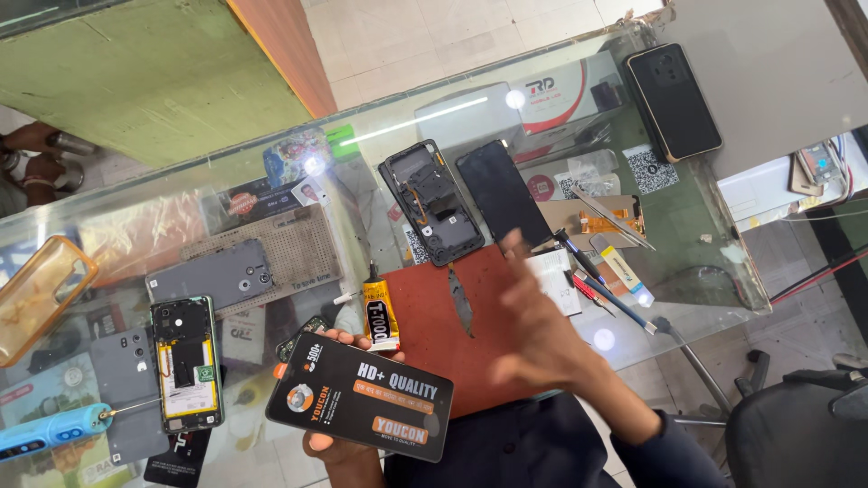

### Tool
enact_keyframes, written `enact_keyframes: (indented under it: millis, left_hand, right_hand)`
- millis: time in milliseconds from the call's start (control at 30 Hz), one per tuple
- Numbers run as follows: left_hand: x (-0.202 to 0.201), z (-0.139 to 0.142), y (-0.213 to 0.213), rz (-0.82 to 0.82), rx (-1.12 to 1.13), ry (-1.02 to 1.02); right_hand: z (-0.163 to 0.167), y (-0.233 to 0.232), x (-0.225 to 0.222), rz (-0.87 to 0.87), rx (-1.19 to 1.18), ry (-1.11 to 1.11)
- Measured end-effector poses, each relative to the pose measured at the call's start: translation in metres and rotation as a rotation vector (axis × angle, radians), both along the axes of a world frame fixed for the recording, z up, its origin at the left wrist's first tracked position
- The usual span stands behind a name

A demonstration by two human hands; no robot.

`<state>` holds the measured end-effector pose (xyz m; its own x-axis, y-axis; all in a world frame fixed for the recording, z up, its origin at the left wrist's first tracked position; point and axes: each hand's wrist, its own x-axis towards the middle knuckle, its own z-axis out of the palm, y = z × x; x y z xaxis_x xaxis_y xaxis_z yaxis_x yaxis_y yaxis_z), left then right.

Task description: The person applies adhesive to a smartphone screen assembly and then aligns and presses it onto a phone chassis. They handle the screen, adhesive tube, and chassis, then place the assembled unit on the workbench.

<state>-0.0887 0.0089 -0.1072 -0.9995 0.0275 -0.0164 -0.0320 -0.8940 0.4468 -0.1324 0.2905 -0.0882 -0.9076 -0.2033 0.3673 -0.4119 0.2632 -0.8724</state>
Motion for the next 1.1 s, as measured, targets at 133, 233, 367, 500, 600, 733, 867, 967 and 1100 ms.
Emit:
enact_keyframes:
  millis: [133,233,367,500,600,733,867,967,1100]
  left_hand:
    - [-0.004,-0.006,-0.001,-0.020,0.000,-0.023]
    - [-0.003,-0.009,-0.005,-0.028,0.008,-0.034]
    - [0.003,-0.012,-0.011,-0.008,0.036,0.008]
    - [0.012,-0.012,-0.015,0.078,0.046,0.074]
    - [0.015,-0.013,-0.018,0.095,0.129,0.067]
    - [0.015,-0.012,-0.016,0.089,0.103,0.093]
    - [0.013,-0.009,-0.011,0.105,0.043,0.091]
    - [0.013,-0.006,-0.009,0.112,0.024,0.046]
    - [0.012,-0.007,-0.012,0.106,0.000,0.042]
  right_hand:
    - [-0.016,-0.035,0.021,0.259,0.882,0.336]
    - [-0.012,-0.033,0.029,0.331,0.845,0.305]
    - [0.008,-0.015,0.030,0.428,0.884,0.339]
    - [0.031,0.011,0.027,0.367,0.115,-0.226]
    - [0.032,0.014,0.017,0.189,-0.585,-0.531]
    - [0.024,0.019,0.013,0.159,-1.058,-0.640]
    - [0.019,0.026,0.016,0.150,-0.764,-0.458]
    - [0.017,0.021,0.019,0.110,-0.056,-0.134]
    - [0.007,-0.018,0.025,0.167,0.801,0.384]
